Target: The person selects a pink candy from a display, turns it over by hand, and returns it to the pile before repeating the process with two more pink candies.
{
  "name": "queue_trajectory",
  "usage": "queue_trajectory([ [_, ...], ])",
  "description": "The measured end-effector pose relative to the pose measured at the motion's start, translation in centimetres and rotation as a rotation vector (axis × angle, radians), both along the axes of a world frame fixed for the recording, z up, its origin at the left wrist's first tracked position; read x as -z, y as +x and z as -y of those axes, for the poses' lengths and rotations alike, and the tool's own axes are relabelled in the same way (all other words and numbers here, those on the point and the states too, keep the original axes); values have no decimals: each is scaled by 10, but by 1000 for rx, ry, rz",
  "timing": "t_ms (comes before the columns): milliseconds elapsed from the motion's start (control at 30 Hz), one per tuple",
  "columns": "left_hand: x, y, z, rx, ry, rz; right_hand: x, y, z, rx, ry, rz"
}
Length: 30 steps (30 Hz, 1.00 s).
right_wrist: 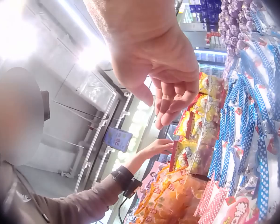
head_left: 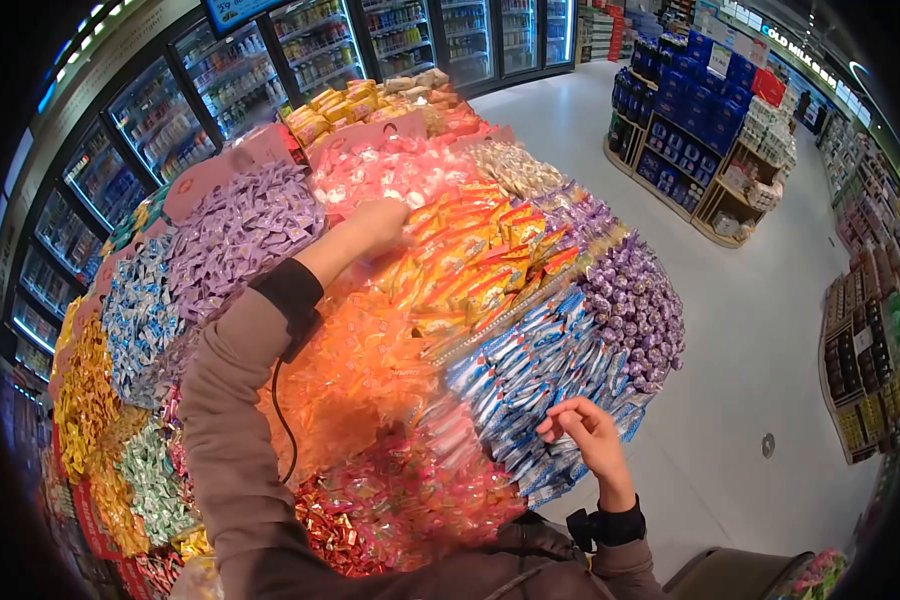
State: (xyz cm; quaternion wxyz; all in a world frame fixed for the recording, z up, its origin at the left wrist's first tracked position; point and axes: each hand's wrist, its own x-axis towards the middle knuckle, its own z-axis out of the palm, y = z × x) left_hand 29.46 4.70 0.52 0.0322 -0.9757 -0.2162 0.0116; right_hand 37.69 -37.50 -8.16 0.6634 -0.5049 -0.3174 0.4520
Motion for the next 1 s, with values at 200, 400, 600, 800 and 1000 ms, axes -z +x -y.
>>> queue_trajectory([
  [200,11,4,-8,-51,-161,114,7,4,-16,-24,-57,-11],
  [400,-32,-12,31,70,-84,271,8,9,-32,-71,-38,-10],
  [600,-67,-38,145,949,411,575,-36,13,-59,-105,107,87],
  [800,-56,-64,185,1340,601,532,-61,-6,-63,-127,285,-126],
  [1000,-51,-68,191,1368,576,513,-62,-11,-61,-76,151,44],
])
